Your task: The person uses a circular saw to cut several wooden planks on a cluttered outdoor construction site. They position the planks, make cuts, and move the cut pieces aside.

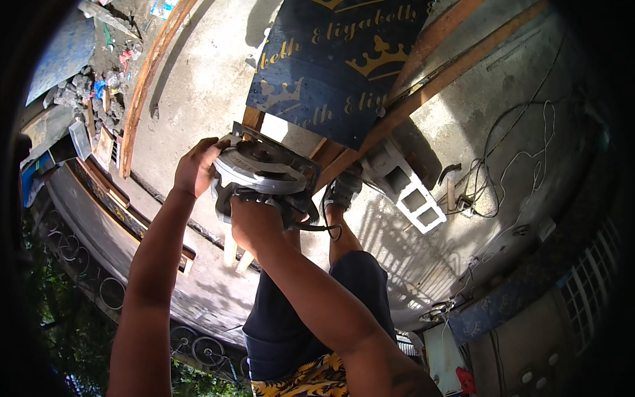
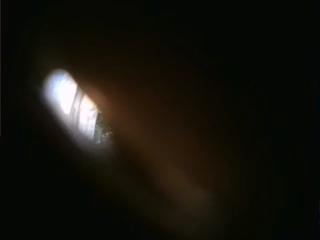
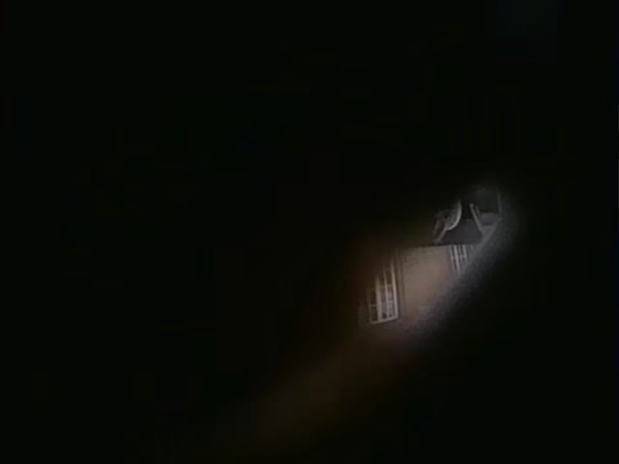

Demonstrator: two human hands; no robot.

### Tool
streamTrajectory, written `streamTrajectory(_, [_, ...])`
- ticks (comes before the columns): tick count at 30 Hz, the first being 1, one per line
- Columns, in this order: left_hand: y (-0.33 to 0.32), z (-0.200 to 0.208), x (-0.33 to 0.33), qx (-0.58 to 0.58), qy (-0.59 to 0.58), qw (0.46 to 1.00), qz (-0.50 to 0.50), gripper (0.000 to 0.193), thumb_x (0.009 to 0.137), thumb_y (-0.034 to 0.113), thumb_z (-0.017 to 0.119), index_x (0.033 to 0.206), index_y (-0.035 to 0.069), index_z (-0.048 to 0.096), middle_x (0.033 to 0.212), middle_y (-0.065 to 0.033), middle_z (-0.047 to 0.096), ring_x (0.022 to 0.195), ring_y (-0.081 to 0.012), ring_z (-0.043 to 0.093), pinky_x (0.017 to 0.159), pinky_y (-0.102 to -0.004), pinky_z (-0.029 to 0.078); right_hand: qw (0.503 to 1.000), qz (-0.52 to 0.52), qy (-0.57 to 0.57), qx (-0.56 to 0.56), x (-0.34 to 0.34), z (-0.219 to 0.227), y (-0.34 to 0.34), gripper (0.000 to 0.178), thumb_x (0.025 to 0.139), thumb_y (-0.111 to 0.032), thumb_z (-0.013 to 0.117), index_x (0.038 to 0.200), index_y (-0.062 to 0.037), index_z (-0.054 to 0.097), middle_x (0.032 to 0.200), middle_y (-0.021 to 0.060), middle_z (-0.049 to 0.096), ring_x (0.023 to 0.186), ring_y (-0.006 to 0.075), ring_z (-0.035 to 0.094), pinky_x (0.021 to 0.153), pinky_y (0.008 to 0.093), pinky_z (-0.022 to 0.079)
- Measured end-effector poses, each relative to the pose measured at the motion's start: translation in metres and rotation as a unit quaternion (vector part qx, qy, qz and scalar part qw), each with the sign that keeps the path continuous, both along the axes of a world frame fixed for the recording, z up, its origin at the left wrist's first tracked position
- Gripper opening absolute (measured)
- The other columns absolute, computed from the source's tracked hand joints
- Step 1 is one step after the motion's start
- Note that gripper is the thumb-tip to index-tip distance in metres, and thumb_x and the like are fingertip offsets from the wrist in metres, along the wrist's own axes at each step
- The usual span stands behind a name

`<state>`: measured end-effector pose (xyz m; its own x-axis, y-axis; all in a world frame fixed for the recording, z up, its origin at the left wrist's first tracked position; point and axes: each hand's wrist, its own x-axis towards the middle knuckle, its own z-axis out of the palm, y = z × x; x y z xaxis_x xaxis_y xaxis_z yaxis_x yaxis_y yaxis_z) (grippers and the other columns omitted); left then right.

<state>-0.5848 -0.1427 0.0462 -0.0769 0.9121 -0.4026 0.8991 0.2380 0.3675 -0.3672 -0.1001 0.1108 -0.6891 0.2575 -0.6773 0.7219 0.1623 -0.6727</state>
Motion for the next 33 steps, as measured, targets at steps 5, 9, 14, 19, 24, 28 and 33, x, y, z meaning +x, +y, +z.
streamTrajectory(5, [0.000, 0.000, -0.004, 0.009, 0.000, 1.000, -0.011, 0.065, 0.074, -0.004, 0.068, 0.133, 0.023, 0.066, 0.132, -0.0115, 0.066, 0.108, -0.0357, 0.071, 0.087, -0.0426, 0.061, 1.000, 0.003, -0.013, -0.003, -0.002, 0.003, 0.000, 0.033, 0.088, -0.009, 0.058, 0.120, -0.0026, 0.064, 0.077, 0.0196, 0.074, 0.074, 0.0368, 0.076, 0.067, 0.0492, 0.060])
streamTrajectory(9, [0.000, -0.001, -0.003, 0.013, -0.005, 1.000, -0.005, 0.063, 0.075, 0.000, 0.069, 0.133, 0.024, 0.067, 0.133, -0.0125, 0.066, 0.108, -0.0360, 0.071, 0.086, -0.0429, 0.062, 1.000, -0.001, -0.015, -0.004, -0.004, 0.003, 0.001, 0.029, 0.088, -0.009, 0.058, 0.116, -0.0024, 0.065, 0.080, 0.0208, 0.075, 0.077, 0.0377, 0.076, 0.069, 0.0495, 0.060])
streamTrajectory(14, [0.001, -0.003, -0.003, 0.023, -0.011, 1.000, -0.007, 0.063, 0.075, 0.001, 0.070, 0.133, 0.025, 0.066, 0.134, -0.0125, 0.066, 0.109, -0.0359, 0.071, 0.087, -0.0427, 0.062, 1.000, -0.004, -0.022, 0.008, -0.004, 0.001, 0.000, 0.027, 0.087, -0.009, 0.058, 0.112, -0.0025, 0.065, 0.081, 0.0211, 0.075, 0.078, 0.0383, 0.077, 0.071, 0.0500, 0.060])
streamTrajectory(19, [-0.002, -0.004, -0.005, 0.019, -0.011, 1.000, -0.009, 0.063, 0.076, 0.001, 0.070, 0.134, 0.025, 0.066, 0.135, -0.0132, 0.066, 0.109, -0.0364, 0.071, 0.087, -0.0432, 0.062, 1.000, -0.003, -0.028, 0.004, -0.006, 0.004, 0.001, 0.025, 0.087, -0.009, 0.058, 0.110, -0.0034, 0.066, 0.082, 0.0213, 0.075, 0.080, 0.0383, 0.077, 0.073, 0.0508, 0.060])
streamTrajectory(24, [-0.005, -0.006, -0.007, 0.016, -0.004, 1.000, -0.015, 0.065, 0.076, 0.001, 0.070, 0.136, 0.026, 0.065, 0.135, -0.0137, 0.065, 0.108, -0.0366, 0.071, 0.087, -0.0437, 0.062, 1.000, -0.019, -0.021, 0.006, -0.007, 0.006, 0.000, 0.023, 0.087, -0.009, 0.058, 0.107, -0.0037, 0.067, 0.083, 0.0213, 0.075, 0.083, 0.0380, 0.077, 0.075, 0.0511, 0.060])
streamTrajectory(28, [-0.007, -0.008, -0.010, 0.015, 0.001, 1.000, -0.021, 0.066, 0.076, 0.000, 0.070, 0.137, 0.026, 0.065, 0.134, -0.0135, 0.065, 0.107, -0.0361, 0.072, 0.086, -0.0439, 0.062, 0.999, -0.013, -0.031, -0.016, -0.009, 0.008, 0.001, 0.025, 0.088, -0.009, 0.057, 0.110, -0.0028, 0.066, 0.085, 0.0220, 0.076, 0.084, 0.0388, 0.077, 0.077, 0.0510, 0.060])
streamTrajectory(33, [-0.002, -0.004, -0.006, 0.030, -0.007, 0.999, -0.019, 0.067, 0.074, 0.000, 0.070, 0.136, 0.026, 0.065, 0.132, -0.0130, 0.066, 0.105, -0.0356, 0.072, 0.085, -0.0439, 0.061, 1.000, -0.005, -0.030, -0.003, -0.009, 0.005, 0.000, 0.028, 0.089, -0.009, 0.056, 0.115, -0.0017, 0.065, 0.086, 0.0228, 0.076, 0.086, 0.0392, 0.076, 0.078, 0.0512, 0.060])
